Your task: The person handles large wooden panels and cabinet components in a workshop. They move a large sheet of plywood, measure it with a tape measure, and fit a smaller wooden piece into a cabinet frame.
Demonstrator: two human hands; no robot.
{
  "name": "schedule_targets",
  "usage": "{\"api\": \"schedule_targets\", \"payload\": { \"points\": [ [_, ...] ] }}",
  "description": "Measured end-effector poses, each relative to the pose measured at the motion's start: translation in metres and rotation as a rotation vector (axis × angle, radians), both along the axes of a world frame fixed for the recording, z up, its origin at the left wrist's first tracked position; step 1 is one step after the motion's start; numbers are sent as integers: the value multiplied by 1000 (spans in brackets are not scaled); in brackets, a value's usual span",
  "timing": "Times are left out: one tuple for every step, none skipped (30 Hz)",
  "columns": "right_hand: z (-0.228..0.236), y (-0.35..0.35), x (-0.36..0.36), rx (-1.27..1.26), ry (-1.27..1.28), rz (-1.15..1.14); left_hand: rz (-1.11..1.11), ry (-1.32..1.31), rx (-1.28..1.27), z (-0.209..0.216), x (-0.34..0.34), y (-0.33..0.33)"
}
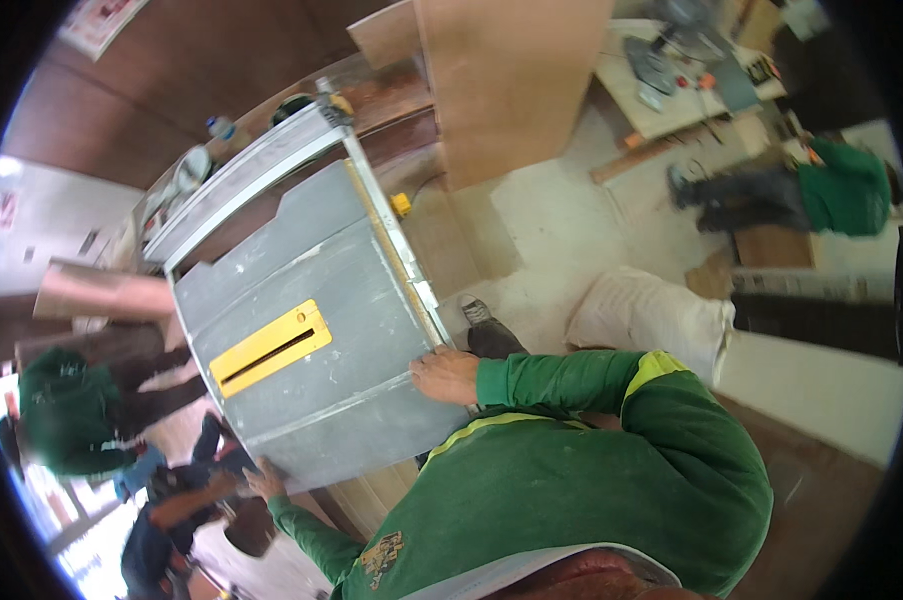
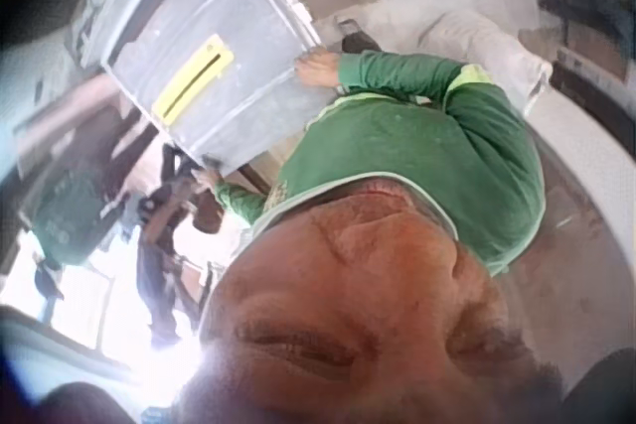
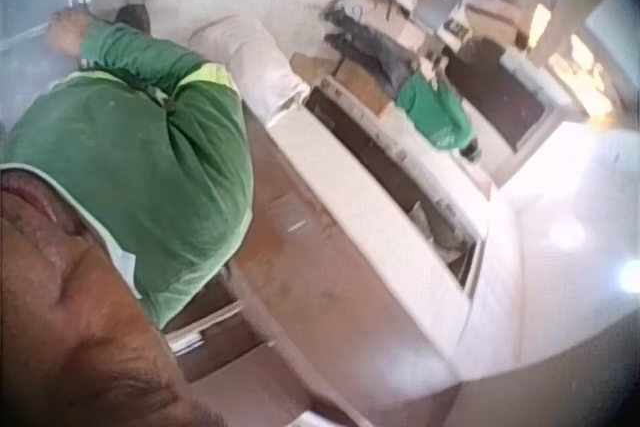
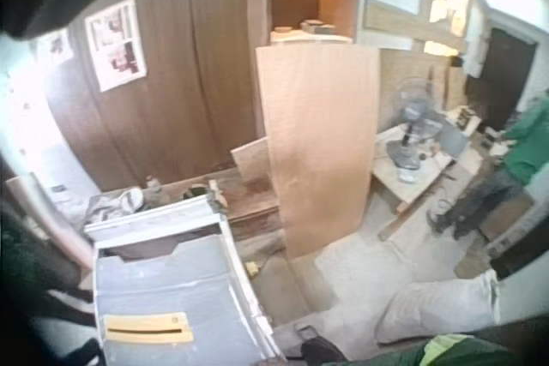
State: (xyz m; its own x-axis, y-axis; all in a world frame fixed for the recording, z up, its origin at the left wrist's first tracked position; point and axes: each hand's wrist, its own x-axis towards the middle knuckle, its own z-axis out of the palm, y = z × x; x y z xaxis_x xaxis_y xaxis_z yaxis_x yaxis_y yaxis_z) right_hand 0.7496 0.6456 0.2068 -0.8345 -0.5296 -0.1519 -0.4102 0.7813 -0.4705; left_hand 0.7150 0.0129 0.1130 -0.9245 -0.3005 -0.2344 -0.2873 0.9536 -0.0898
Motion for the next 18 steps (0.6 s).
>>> {"api": "schedule_targets", "payload": {
  "points": [
    [2,-7,6,44,-26,-18,83,53,118,-2,-14,2],
    [8,-11,10,89,-55,-70,184,101,234,-8,-22,4],
    [16,-18,14,133,-86,-125,269,158,483,-6,-38,17],
    [23,-31,17,157,-106,-150,201,158,587,-11,-40,8],
    [22,-45,24,199,-91,-222,136,158,692,-17,-38,1],
    [21,-56,33,249,-69,-293,72,163,804,-23,-39,-4],
    [20,-65,37,307,-46,-379,143,106,853,-12,-45,17],
    [24,-75,35,402,-45,-394,133,92,807,-1,-43,29],
    [29,-86,34,493,-46,-415,119,77,757,9,-42,33],
    [32,-97,34,579,-51,-438,103,59,702,21,-41,35],
    [29,-102,32,521,-96,-483,60,12,694,39,-42,39],
    [31,-107,30,504,-95,-512,71,30,732,43,-37,35],
    [32,-111,26,488,-89,-543,80,51,771,42,-37,33],
    [33,-114,22,472,-83,-575,87,72,813,40,-37,34],
    [29,-116,20,463,-90,-584,123,97,836,35,-37,36],
    [21,-115,21,456,-105,-594,118,131,888,31,-36,35],
    [15,-114,21,476,-104,-601,113,165,942,27,-35,35],
    [9,-113,22,495,-106,-605,115,195,993,27,-33,41]
  ]
}}
